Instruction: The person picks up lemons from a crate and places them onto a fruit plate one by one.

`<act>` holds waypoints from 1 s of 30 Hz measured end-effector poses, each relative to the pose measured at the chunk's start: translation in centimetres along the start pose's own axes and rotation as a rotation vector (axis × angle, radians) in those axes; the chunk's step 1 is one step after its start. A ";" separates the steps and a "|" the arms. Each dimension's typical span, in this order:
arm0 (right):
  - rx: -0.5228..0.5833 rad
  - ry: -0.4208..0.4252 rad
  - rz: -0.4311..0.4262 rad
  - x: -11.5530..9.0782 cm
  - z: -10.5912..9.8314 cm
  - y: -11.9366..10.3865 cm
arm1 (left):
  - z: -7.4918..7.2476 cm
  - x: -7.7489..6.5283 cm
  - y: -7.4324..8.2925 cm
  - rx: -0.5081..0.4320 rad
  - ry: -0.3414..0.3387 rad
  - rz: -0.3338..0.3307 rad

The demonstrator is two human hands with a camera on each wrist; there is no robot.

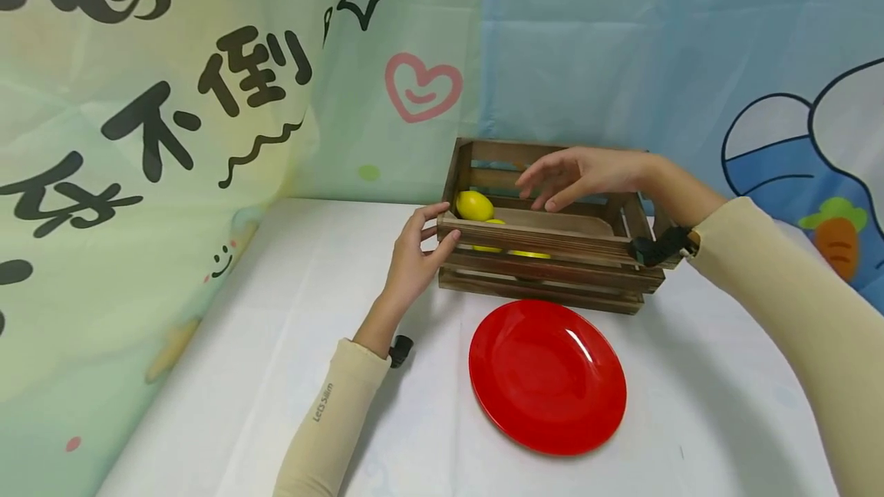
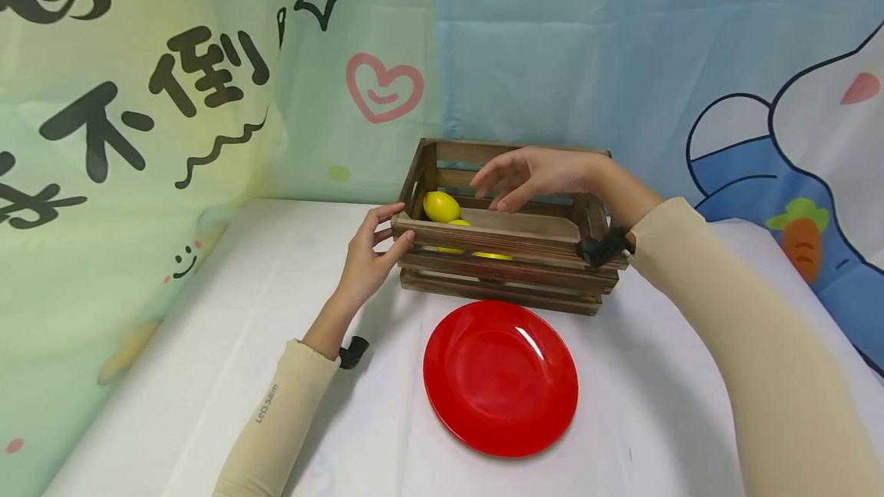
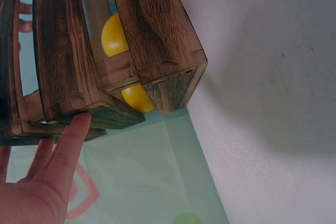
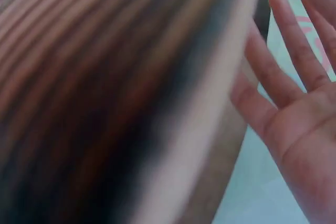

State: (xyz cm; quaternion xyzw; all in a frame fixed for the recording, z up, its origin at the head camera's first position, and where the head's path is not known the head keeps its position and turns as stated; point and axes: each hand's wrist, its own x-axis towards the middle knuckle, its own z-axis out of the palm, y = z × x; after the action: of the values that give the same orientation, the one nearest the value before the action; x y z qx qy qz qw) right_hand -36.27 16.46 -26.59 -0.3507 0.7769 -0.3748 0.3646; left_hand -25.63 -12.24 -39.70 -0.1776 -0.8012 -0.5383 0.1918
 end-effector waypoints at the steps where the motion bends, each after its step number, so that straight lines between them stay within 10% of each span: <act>1: -0.001 -0.009 0.014 0.0 -0.1 0.1 | 0.0 0.0 0.0 -0.002 -0.001 -0.004; 17: -0.082 -0.182 0.133 1.2 1.3 3.4 | 0.3 0.0 0.0 -0.008 -0.009 0.003; 30: -0.090 -0.067 0.105 0.4 2.5 6.0 | 0.7 0.1 0.5 -0.004 -0.044 0.004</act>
State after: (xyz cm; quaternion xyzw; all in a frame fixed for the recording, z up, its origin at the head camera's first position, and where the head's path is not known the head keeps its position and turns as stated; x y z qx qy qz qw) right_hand -35.98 18.11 -32.86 -0.3380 0.7975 -0.3080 0.3935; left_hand -25.55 -11.37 -39.47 -0.1913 -0.8037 -0.5356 0.1748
